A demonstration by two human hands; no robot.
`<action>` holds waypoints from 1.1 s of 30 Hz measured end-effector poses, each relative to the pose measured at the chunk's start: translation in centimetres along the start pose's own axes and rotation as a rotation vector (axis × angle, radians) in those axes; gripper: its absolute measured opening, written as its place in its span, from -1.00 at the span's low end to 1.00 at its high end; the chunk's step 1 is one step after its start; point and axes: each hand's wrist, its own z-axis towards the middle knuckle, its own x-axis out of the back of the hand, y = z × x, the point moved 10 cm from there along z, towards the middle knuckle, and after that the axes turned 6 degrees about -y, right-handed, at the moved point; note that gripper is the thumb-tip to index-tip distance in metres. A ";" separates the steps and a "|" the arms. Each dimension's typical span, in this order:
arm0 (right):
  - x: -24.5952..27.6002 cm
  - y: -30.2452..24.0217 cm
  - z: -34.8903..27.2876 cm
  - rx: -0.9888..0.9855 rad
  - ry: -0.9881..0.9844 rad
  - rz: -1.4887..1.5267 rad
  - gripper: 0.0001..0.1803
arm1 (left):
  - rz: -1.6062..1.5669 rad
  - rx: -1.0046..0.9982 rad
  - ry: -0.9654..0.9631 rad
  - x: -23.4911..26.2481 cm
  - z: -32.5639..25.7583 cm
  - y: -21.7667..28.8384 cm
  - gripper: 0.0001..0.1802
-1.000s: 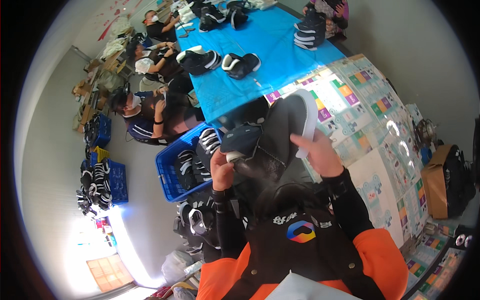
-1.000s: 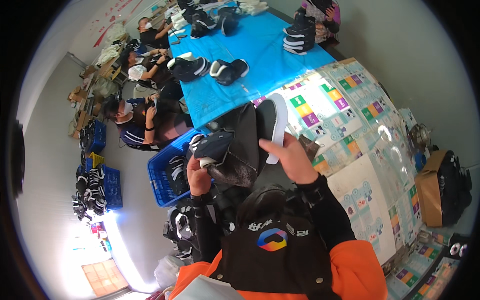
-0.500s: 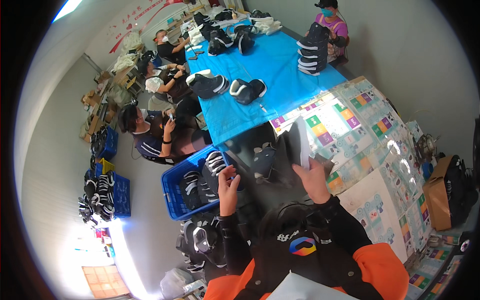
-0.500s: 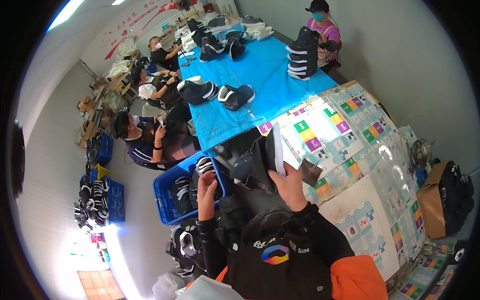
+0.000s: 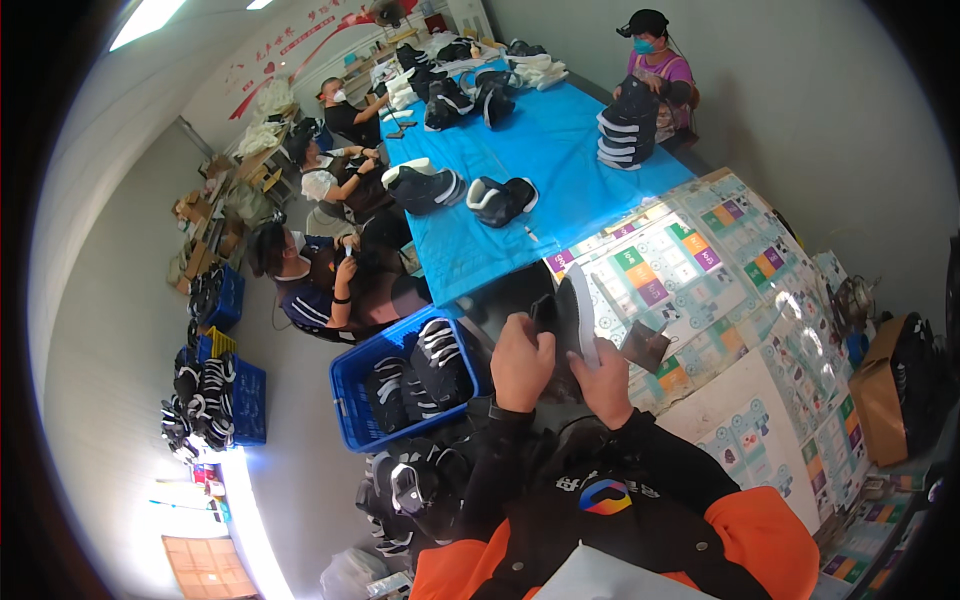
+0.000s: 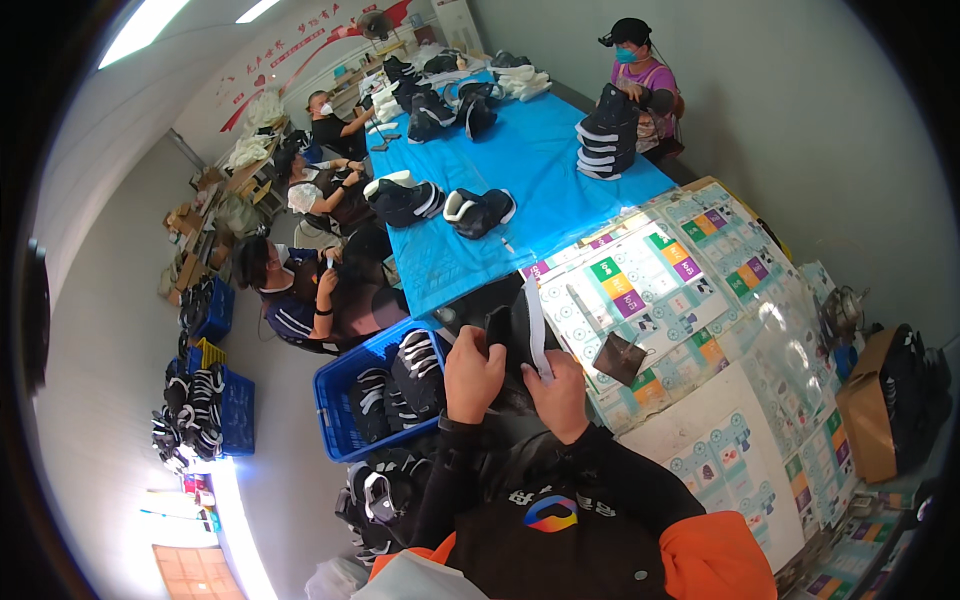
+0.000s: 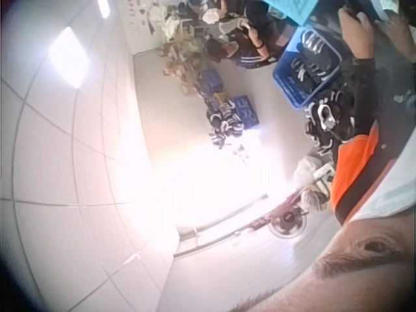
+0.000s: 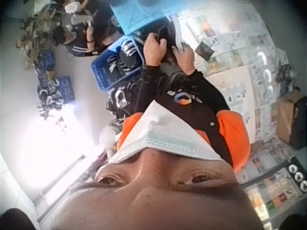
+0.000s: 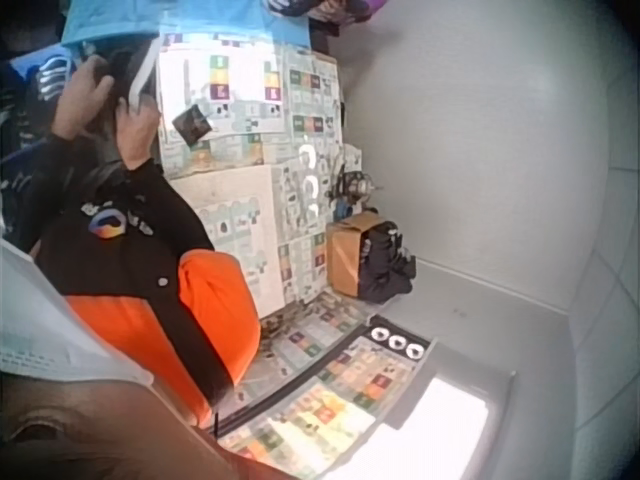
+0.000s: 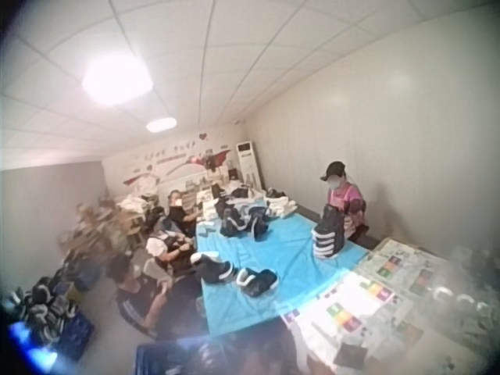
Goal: The recorder inspects a black boot component, checking the interior and seams in a shoe manufacturing facility.
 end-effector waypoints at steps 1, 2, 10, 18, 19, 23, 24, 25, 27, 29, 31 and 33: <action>0.1 -0.2 -0.1 0.027 0.013 -0.034 -0.74 | 0.050 0.001 0.049 0.4 0.0 0.2 -0.64; 0.2 -0.4 -0.2 0.055 0.027 -0.068 -0.74 | 0.060 -0.017 0.048 0.1 0.0 0.7 -0.64; 2.2 -0.2 0.0 0.116 0.136 -0.224 -0.72 | 0.361 0.011 0.023 -2.4 0.4 0.6 -0.59; 5.3 9.6 1.2 -0.300 0.059 0.017 -0.61 | 0.271 0.123 0.131 0.0 0.9 -5.6 -0.45; 5.3 10.4 1.2 -0.351 0.035 0.013 -0.61 | 0.260 0.100 0.174 0.6 0.9 -6.0 -0.44; 7.9 8.6 2.3 -0.261 0.146 -0.019 -0.66 | 0.216 0.146 0.192 2.2 1.3 -9.1 -0.43; 9.1 9.0 2.4 -0.322 0.152 0.129 -0.69 | 0.250 0.185 0.285 4.0 1.4 -10.0 -0.43; 10.2 8.5 2.7 -0.299 0.173 0.277 -0.72 | 0.277 0.247 0.351 5.4 1.4 -11.0 -0.43; 10.4 8.5 3.0 -0.395 0.153 0.718 -0.78 | 0.166 0.131 0.410 7.5 2.1 -11.2 -0.43; 11.8 6.6 3.7 -0.340 0.084 0.532 -0.76 | -0.167 -0.003 0.188 5.6 3.4 -11.1 -0.44; 12.5 5.1 4.2 -0.274 0.122 0.627 -0.71 | -0.445 -0.026 0.123 4.1 3.1 -11.0 -0.46; 12.7 4.4 3.8 -0.251 0.206 0.872 -0.68 | -0.743 -0.126 0.046 2.2 1.9 -9.6 -0.49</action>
